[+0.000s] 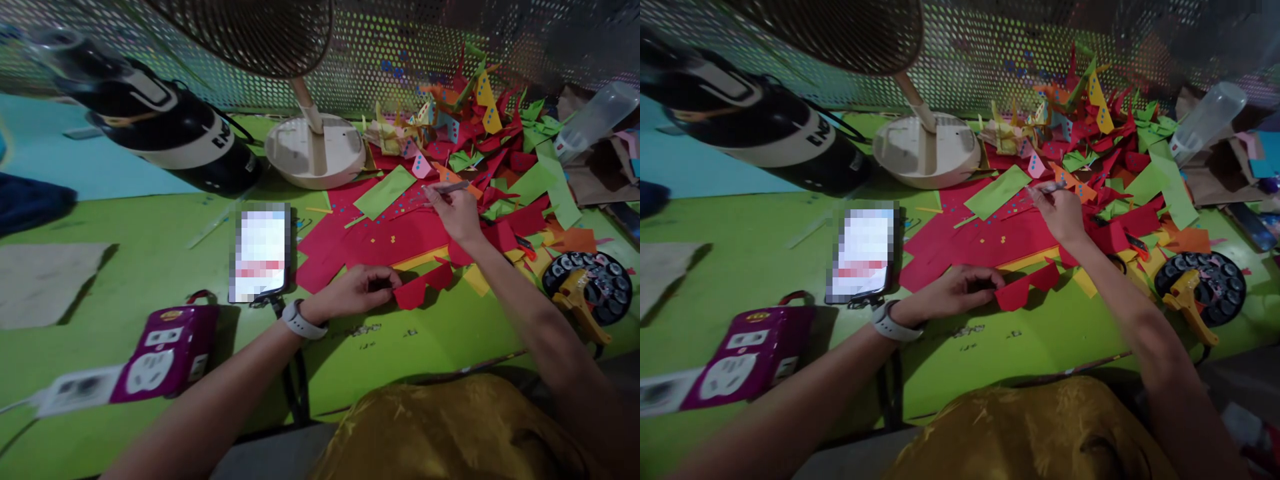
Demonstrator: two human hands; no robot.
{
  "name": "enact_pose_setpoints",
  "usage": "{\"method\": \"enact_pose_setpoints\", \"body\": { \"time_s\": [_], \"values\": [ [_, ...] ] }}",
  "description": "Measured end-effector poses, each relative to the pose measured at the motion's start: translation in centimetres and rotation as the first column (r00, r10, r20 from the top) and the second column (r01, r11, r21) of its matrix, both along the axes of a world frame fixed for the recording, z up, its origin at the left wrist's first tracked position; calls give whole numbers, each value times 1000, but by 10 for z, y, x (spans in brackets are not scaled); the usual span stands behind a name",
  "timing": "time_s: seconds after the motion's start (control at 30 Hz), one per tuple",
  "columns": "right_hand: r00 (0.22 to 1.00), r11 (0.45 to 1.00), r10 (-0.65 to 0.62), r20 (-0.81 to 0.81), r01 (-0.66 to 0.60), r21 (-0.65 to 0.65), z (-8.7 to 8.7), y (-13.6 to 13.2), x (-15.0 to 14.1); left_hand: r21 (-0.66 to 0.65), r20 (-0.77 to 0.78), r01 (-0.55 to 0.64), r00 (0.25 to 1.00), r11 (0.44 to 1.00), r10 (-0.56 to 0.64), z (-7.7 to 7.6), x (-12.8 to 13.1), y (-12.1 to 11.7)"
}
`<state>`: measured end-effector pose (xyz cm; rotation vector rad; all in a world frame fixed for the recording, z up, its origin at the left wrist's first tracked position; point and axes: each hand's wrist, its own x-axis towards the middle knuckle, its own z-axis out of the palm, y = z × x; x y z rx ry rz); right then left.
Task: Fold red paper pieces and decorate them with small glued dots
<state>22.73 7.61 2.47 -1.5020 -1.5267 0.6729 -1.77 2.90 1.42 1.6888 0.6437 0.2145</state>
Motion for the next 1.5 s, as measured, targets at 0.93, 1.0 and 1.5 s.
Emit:
{"method": "enact_pose_setpoints", "body": {
  "time_s": [0.93,1.0,1.5],
  "values": [
    [999,995,0,38,-4,99,-27,2,-12,38,5,15,1000,999,-15,-1,1,1],
    [1000,993,3,20,-6,115,-29,3,-11,46,6,14,1000,999,-14,-1,0,1],
    [995,982,-58,76,43,186,-34,4,-8,55,24,8,1000,998,-10,-4,0,1]
  ]
}}
